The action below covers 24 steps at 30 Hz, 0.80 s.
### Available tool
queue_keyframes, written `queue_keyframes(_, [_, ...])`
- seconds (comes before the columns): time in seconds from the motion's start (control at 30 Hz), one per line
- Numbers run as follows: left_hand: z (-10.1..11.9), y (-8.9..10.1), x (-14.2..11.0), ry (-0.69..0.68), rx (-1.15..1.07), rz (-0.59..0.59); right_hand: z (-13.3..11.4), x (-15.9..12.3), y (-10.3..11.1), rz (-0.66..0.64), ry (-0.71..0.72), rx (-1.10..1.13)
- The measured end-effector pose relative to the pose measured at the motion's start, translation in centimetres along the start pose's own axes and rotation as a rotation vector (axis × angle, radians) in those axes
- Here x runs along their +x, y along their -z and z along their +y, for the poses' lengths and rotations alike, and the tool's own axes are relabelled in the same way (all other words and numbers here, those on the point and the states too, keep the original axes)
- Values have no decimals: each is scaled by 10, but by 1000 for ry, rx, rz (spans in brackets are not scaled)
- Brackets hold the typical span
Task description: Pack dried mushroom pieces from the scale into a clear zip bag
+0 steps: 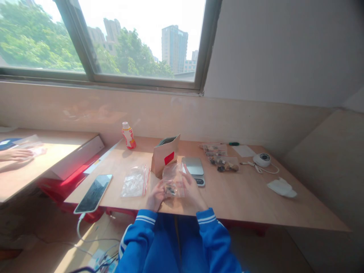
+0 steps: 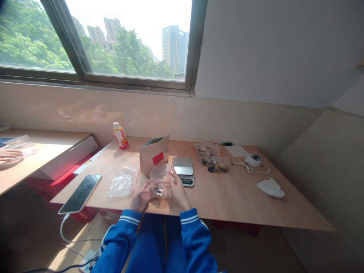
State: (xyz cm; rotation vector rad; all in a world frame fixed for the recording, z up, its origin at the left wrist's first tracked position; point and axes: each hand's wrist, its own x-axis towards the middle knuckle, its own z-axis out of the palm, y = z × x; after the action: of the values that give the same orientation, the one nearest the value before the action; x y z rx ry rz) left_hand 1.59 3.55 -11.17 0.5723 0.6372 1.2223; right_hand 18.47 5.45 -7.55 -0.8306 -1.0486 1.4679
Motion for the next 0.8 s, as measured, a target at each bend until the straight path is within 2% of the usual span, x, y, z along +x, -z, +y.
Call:
queue_keyframes(0.1, [3, 1, -14, 17, 70, -64, 0, -6, 4, 20, -7, 106])
queue_keyframes(0.23, [2, -9, -20, -28, 165, 27, 4, -13, 10, 97, -31, 80])
queue_keyframes(0.4, [3, -19, -19, -43, 287, 126, 0, -19, 19, 84, -181, -72])
queue_keyframes(0.53, [-1, -26, -15, -110, 343, 175, -5, -24, 17, 41, -136, -130])
queue_keyframes(0.7, [-12, -33, -10, -230, 417, 241, -2, -27, 4, -36, -74, -104])
queue_keyframes(0.8, [-15, -35, -9, -281, 494, 275, 4, -27, -1, -13, -85, -61])
